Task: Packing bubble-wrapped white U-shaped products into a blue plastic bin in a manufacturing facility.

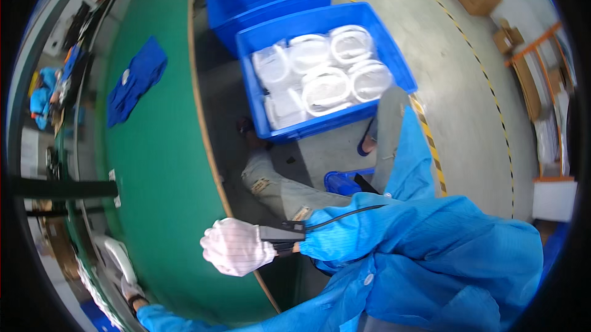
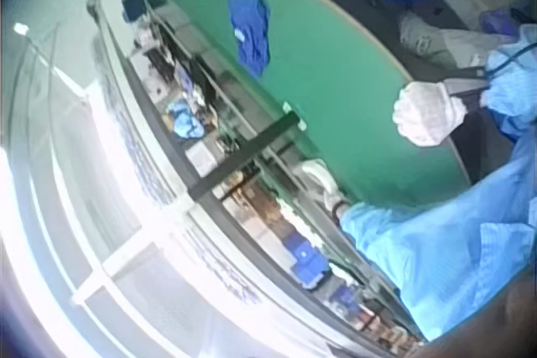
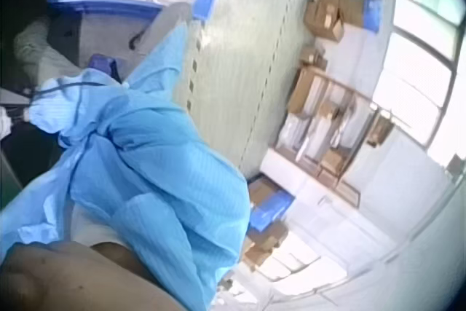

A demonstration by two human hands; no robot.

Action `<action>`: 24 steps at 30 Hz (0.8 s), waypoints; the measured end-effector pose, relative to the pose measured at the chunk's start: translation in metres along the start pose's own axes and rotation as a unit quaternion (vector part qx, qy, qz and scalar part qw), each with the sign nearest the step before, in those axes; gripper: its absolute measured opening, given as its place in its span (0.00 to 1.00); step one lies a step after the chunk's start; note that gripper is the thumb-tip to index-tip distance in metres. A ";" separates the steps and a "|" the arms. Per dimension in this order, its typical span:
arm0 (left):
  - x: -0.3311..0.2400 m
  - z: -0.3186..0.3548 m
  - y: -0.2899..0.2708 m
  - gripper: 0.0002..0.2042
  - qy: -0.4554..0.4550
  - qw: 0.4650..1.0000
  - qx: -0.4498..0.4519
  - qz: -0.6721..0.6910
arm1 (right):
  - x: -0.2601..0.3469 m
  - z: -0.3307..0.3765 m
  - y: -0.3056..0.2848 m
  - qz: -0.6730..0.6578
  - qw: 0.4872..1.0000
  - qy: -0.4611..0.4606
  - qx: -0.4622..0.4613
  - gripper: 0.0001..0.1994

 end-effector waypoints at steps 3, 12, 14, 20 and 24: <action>-0.005 0.010 -0.048 0.16 -0.083 0.994 -0.003 0.072 | 0.011 -0.003 -0.006 0.037 0.995 -0.016 -0.092 0.09; -0.035 0.265 -0.021 0.16 -0.168 0.933 -0.179 0.264 | 0.015 -0.003 0.013 0.055 0.994 -0.058 0.076 0.10; -0.034 0.301 0.016 0.09 -0.154 0.870 -0.077 0.462 | -0.008 -0.024 -0.016 -0.098 0.990 0.101 0.023 0.14; -0.105 0.426 0.081 0.06 -0.109 0.922 -0.160 0.334 | 0.011 -0.050 0.048 -0.588 0.754 0.259 0.136 0.48; -0.120 0.430 0.113 0.08 -0.099 0.913 -0.218 0.331 | 0.053 -0.056 0.066 -0.434 0.880 0.083 0.174 0.40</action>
Point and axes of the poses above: each hand's wrist, its own z-axis away from the middle knuckle, its own y-axis out of the palm, x = y × z, the point moved 9 cm from there along -z, towards the middle knuckle, and after that the axes turned 9 degrees about -y, right-handed, at the moved point
